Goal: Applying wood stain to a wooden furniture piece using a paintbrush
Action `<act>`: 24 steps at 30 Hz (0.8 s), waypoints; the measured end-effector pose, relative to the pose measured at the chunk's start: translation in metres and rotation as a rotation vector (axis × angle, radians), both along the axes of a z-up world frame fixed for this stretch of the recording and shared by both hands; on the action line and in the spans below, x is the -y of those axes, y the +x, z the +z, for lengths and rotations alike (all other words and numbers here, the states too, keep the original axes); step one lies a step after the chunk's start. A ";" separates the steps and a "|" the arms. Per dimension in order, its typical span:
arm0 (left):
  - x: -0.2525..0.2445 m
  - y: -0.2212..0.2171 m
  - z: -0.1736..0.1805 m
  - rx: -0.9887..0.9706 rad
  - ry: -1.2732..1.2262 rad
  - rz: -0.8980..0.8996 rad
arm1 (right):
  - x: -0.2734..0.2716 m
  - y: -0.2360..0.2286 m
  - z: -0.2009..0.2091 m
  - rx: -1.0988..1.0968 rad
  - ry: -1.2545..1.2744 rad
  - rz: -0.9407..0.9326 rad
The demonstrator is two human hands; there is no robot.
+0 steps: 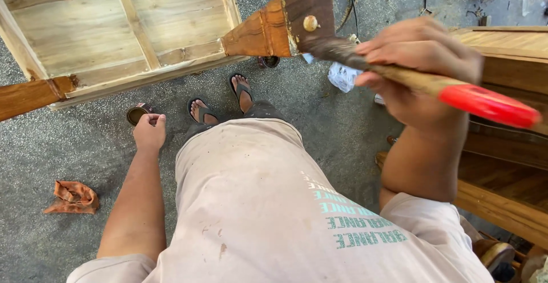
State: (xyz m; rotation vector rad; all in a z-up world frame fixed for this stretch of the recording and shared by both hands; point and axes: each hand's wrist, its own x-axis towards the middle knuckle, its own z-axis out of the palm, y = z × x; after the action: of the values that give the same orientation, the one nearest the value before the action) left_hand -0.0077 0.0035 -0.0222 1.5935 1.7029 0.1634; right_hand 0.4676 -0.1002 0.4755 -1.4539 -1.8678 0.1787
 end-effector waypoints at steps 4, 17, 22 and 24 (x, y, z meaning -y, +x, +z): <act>0.002 0.001 -0.003 0.025 0.037 0.024 | 0.007 0.008 -0.001 -0.002 -0.089 0.006; 0.005 0.002 0.004 0.077 0.043 0.052 | -0.005 -0.023 0.008 0.036 -0.115 0.070; 0.009 0.001 0.010 0.051 -0.004 0.057 | -0.020 -0.027 0.004 0.133 -0.008 0.117; 0.010 -0.001 0.007 0.056 0.011 0.071 | -0.018 -0.032 0.010 0.120 -0.081 0.142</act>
State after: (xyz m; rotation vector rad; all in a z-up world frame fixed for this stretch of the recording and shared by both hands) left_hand -0.0090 -0.0063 -0.0157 1.5240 1.7187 0.2511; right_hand 0.4360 -0.0817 0.4855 -1.4122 -2.0845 0.2427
